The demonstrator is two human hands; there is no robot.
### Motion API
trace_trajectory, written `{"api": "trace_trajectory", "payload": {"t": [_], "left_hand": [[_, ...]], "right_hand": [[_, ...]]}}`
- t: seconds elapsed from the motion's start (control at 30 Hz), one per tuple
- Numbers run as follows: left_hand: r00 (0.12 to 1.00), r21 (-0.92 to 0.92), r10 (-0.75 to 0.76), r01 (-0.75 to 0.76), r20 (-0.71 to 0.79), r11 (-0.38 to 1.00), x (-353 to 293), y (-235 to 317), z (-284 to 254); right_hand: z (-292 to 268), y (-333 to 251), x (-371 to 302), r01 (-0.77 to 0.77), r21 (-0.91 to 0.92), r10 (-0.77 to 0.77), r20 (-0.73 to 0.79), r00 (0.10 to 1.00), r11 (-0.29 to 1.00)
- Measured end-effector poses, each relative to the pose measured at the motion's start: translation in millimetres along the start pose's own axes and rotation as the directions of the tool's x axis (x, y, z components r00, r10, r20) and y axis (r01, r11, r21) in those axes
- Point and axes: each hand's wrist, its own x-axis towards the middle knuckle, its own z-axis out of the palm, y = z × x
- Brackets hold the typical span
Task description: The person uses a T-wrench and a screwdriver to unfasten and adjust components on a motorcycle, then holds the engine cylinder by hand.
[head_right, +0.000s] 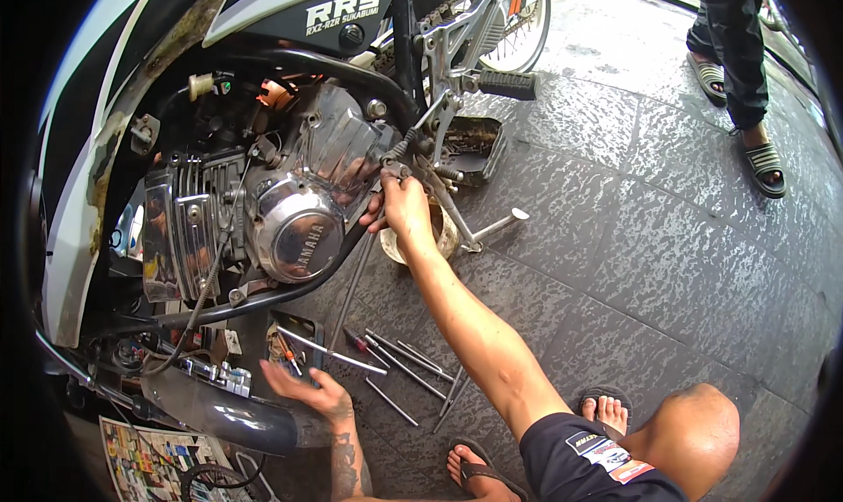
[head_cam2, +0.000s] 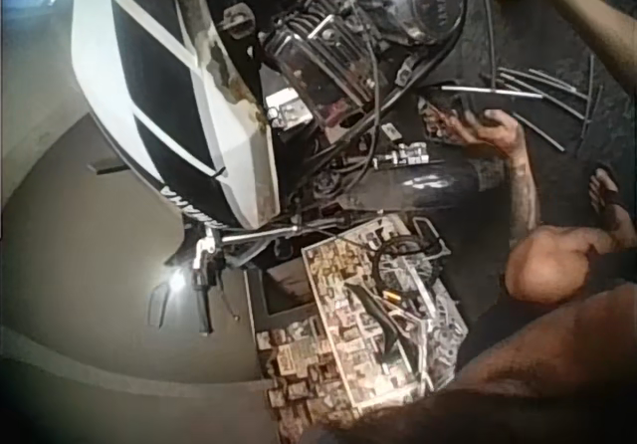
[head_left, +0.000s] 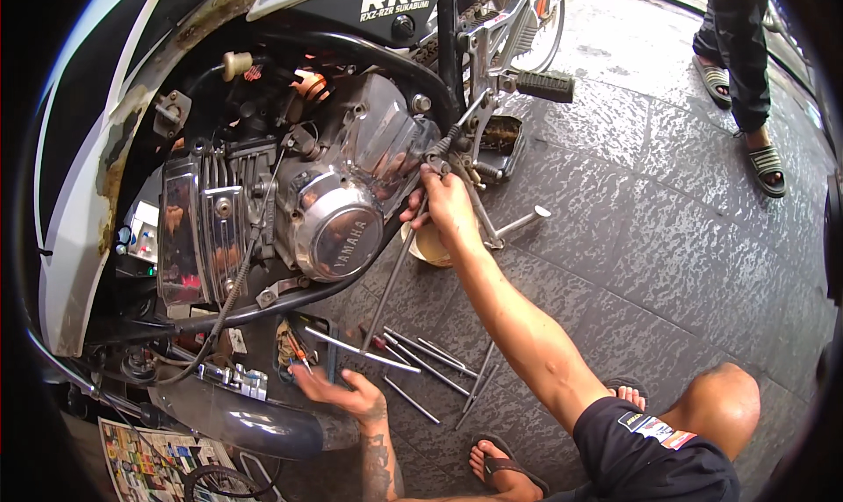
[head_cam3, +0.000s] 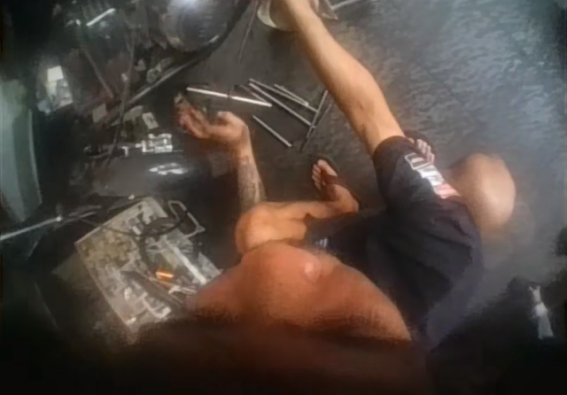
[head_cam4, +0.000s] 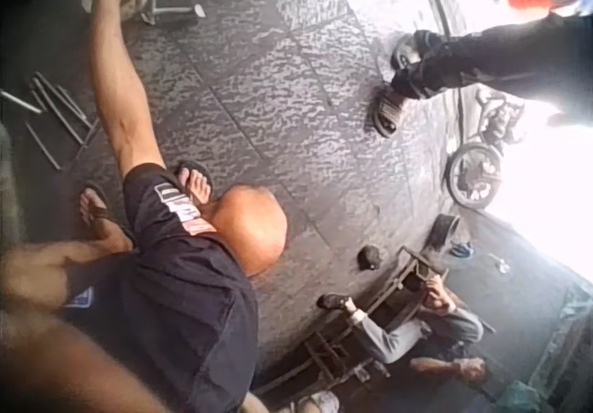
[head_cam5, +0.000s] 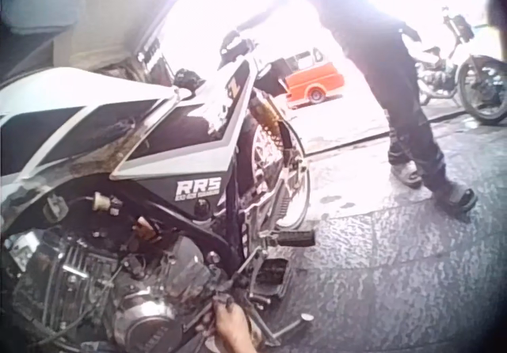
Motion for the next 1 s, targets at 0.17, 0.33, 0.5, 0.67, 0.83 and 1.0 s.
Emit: {"api": "trace_trajectory", "payload": {"t": [0.17, 0.33, 0.5, 0.67, 0.83, 1.0], "left_hand": [[0.910, 0.347, 0.119, -0.269, 0.398, 0.898, 14.8, -2.2, 12.2], [0.831, -0.289, -0.305, 0.468, 0.466, 0.835, 30.7, -9.5, 9.7], [0.099, -0.107, -0.053, 0.688, 0.994, -0.718, 58.9, 6.8, -2.5], [0.345, -0.595, -0.622, 0.764, 0.703, -0.250, 33.2, 17.9, 9.2], [0.981, 0.090, -0.144, 0.132, 0.134, 0.987, 12.0, 15.8, 4.5], [0.930, -0.087, -0.066, 0.104, 0.361, 0.991, 39.7, -20.8, -2.4]], "right_hand": [[-1.2, -0.5, -0.4, -0.039, 0.013, 0.039, 0.002, 0.999, 0.999], [-1.3, -4.1, -1.1, -0.015, 0.038, 0.012, 0.086, 0.996, 0.999], [-5.8, -2.8, 1.0, -0.043, 0.052, 0.039, 0.084, 0.996, 0.998], [-5.2, 2.0, 4.8, -0.025, 0.068, 0.019, 0.081, 0.997, 0.997], [4.3, 5.8, 7.0, -0.005, 0.033, 0.006, -0.019, 1.000, 0.999], [3.7, 1.1, -0.4, -0.003, 0.015, 0.004, -0.041, 0.999, 1.000]]}}
